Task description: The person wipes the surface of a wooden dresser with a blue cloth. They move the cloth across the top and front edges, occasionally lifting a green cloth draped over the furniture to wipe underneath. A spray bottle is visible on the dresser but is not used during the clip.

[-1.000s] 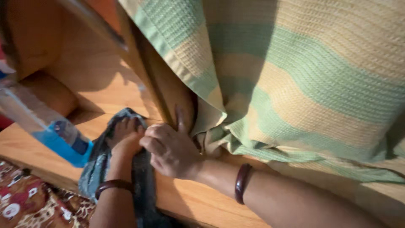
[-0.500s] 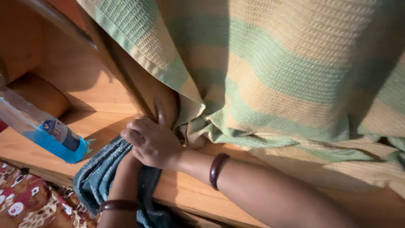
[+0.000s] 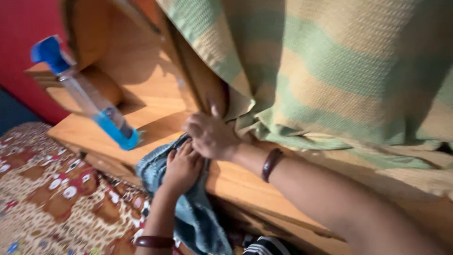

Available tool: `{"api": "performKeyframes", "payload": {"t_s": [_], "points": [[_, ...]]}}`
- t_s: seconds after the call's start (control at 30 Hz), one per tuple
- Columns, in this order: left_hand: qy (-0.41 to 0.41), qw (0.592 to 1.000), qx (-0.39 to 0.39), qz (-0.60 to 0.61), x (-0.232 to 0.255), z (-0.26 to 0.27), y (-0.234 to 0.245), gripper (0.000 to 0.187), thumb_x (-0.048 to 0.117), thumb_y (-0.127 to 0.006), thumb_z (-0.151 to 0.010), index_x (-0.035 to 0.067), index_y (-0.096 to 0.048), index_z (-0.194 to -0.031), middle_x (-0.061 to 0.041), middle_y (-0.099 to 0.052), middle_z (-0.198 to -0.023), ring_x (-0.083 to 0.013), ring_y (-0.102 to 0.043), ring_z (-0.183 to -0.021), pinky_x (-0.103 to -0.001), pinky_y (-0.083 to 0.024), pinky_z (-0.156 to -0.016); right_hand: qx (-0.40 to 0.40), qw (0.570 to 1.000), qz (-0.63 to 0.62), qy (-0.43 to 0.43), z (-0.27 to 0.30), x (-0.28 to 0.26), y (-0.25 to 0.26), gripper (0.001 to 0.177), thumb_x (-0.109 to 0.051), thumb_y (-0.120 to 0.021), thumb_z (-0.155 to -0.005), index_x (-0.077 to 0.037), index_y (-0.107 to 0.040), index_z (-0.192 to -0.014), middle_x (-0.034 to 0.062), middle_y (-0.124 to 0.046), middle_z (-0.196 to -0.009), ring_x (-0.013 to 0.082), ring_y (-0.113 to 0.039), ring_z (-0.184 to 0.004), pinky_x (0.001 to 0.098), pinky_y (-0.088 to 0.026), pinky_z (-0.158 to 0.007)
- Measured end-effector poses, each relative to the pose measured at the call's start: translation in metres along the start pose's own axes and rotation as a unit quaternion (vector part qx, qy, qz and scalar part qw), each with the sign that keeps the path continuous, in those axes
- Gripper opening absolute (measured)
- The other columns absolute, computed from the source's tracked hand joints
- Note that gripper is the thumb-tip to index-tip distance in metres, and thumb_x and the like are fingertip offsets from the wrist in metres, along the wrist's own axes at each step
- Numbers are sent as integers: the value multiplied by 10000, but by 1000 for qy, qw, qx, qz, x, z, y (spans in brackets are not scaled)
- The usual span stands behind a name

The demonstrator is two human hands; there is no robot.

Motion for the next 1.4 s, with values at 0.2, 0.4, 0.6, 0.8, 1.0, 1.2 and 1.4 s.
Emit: {"api": "performKeyframes", "payload": {"t_s": [0.2, 0.4, 0.6, 0.8, 1.0, 1.2, 1.4], "points": [[148, 988, 42, 15, 47, 29, 40, 498, 400, -499, -954, 236, -560, -1420, -58, -450, -1547, -309, -351, -1450, -692, -253, -1098, -5, 999, 33, -7, -2, -6, 10, 315, -66, -676, -837, -113, -558, -1126, 69, -577, -1097, 284, -591, -1091, 712, -319, -1054], [248, 968, -10, -32, 16, 0, 38, 571, 449, -418, -969, 244, -438, -1502, -72, -322, -1621, -344, -252, -1495, -725, -164, -1117, 6, 999, 48, 5, -8, -12, 14, 257, -52, -640, -858, -83, -559, -1100, 77, -580, -1082, 293, -591, -1079, 765, -237, -1126], [288, 955, -57, -38, -42, -38, 35, 582, 461, -378, -982, 275, -395, -1533, -35, -262, -1673, -320, -215, -1530, -738, -139, -1148, 9, 999, 34, -15, -12, -15, 11, 240, -50, -631, -876, -93, -573, -1105, 66, -580, -1045, 282, -606, -1056, 769, -174, -1153], [312, 947, -67, -30, -76, -70, 28, 601, 473, -376, -976, 288, -375, -1548, -27, -234, -1681, -330, -183, -1546, -715, -157, -1164, 28, 998, 45, -26, -18, -16, 2, 210, -58, -624, -901, -112, -557, -1093, 28, -593, -1032, 229, -635, -1026, 786, -80, -1176], [313, 946, -70, -33, -77, -71, 26, 603, 473, -369, -985, 276, -368, -1555, -28, -220, -1684, -330, -160, -1556, -716, -161, -1159, 18, 998, 56, -29, -18, -15, 1, 215, -76, -611, -897, -103, -545, -1100, 30, -595, -1033, 240, -633, -1013, 805, -61, -1169], [285, 957, -26, -42, -36, -40, 41, 564, 443, -392, -972, 249, -467, -1496, -48, -321, -1644, -321, -266, -1512, -756, -180, -1134, 13, 998, 64, -27, -15, -13, 0, 195, -98, -622, -909, -121, -547, -1088, 43, -612, -1054, 263, -630, -1041, 788, -120, -1146], [369, 927, 56, 46, 18, 10, 53, 584, 416, -497, -937, 200, -484, -1479, -117, -314, -1649, -381, -248, -1525, -724, -257, -1111, 1, 999, 44, -28, -14, -13, 6, 211, -88, -621, -897, -112, -547, -1093, 57, -621, -1052, 294, -619, -1043, 762, -175, -1129]]}}
Point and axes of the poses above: each hand's wrist, its own z-axis away from the middle knuckle, its own y-axis out of the back of the hand, x = y × z, the point moved 1 cm from there along -z, towards the middle knuckle
